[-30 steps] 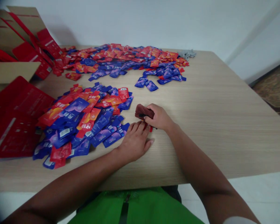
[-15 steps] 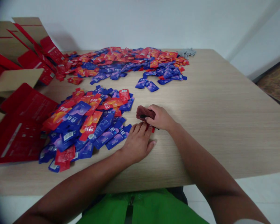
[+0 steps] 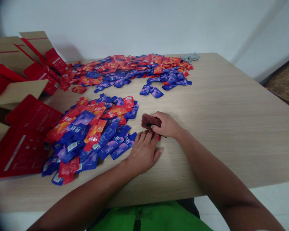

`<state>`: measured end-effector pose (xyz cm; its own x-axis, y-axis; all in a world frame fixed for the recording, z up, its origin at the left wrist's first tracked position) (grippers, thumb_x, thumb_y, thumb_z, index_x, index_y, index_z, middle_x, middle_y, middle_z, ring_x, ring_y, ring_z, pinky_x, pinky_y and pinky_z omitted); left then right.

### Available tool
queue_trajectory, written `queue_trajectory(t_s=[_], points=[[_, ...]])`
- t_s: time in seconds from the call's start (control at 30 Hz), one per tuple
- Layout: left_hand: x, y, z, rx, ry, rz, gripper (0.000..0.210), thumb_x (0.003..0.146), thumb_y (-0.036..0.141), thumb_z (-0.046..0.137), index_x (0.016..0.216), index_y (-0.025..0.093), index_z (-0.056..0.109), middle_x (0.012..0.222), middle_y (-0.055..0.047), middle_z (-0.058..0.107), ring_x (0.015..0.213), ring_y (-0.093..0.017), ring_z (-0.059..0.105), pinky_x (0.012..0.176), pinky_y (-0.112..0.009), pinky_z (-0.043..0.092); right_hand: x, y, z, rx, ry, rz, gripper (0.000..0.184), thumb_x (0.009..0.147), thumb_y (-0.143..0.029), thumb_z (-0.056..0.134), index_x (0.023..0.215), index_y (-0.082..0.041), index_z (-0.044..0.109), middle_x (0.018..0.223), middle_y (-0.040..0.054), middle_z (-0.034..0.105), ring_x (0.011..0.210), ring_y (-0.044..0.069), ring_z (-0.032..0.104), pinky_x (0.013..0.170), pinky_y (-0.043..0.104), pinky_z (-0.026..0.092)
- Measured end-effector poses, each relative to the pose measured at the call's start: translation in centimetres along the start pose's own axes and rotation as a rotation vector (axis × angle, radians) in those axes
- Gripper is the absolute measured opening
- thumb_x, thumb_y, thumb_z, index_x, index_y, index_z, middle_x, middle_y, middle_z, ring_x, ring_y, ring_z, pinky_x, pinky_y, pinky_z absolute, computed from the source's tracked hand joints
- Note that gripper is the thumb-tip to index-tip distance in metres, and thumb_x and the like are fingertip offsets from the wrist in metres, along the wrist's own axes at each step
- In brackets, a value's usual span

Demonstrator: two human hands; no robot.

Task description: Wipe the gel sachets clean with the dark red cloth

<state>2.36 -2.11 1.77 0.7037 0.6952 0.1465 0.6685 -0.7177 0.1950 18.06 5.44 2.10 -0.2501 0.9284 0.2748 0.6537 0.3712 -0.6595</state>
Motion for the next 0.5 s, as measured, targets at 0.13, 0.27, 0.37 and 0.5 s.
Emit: queue_trajectory(t_s=[0.13, 0.27, 0.37, 0.5], points=[[0.0, 0.0, 0.0, -0.002, -0.003, -0.008, 0.064, 0.100, 0.052, 0.057, 0.151, 0.014, 0.052, 0.151, -0.019, 0.053, 0.140, -0.038, 0.045, 0.121, -0.055, 0.034, 0.3, 0.1, 0.1, -0.087, -0.039, 0.012, 0.023, 0.076, -0.022, 0.071, 0.099, -0.024, 0.066, 0.087, 0.0008, 0.069, 0.077, 0.021, 0.061, 0.069, 0.033, 0.044], [0.0, 0.0, 0.1, -0.005, 0.000, -0.008, 0.066, 0.101, 0.051, 0.055, 0.155, 0.013, 0.048, 0.158, -0.021, 0.048, 0.145, -0.038, 0.042, 0.123, -0.055, 0.031, 0.7, 0.8, 0.0, -0.173, 0.046, 0.081, 0.016, 0.079, -0.026, 0.071, 0.094, -0.023, 0.065, 0.088, 0.0034, 0.068, 0.077, 0.022, 0.060, 0.068, 0.033, 0.042], [0.0, -0.1, 0.2, -0.009, -0.010, -0.001, 0.066, 0.101, 0.052, 0.054, 0.155, 0.013, 0.048, 0.161, -0.021, 0.046, 0.147, -0.038, 0.041, 0.124, -0.056, 0.030, 0.8, 1.7, -0.4, -0.213, 0.151, 0.167, 0.016, 0.081, -0.030, 0.072, 0.093, -0.022, 0.066, 0.088, 0.0051, 0.068, 0.077, 0.023, 0.059, 0.067, 0.034, 0.041], [0.0, -0.1, 0.3, -0.008, -0.011, -0.003, 0.066, 0.102, 0.052, 0.053, 0.155, 0.012, 0.048, 0.161, -0.021, 0.045, 0.147, -0.038, 0.041, 0.124, -0.056, 0.030, 0.3, 1.3, -1.2, -0.171, 0.237, 0.149, 0.020, 0.081, -0.031, 0.072, 0.096, -0.021, 0.066, 0.086, 0.0040, 0.066, 0.074, 0.022, 0.058, 0.067, 0.034, 0.042]])
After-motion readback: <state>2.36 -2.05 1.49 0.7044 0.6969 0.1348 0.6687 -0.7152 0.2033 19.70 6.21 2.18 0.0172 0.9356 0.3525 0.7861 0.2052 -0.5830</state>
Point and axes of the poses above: each hand's wrist, its own x-axis towards the middle knuckle, its own z-axis out of the palm, y = z × x, the point moved 5 cm from there along x, towards the middle knuckle
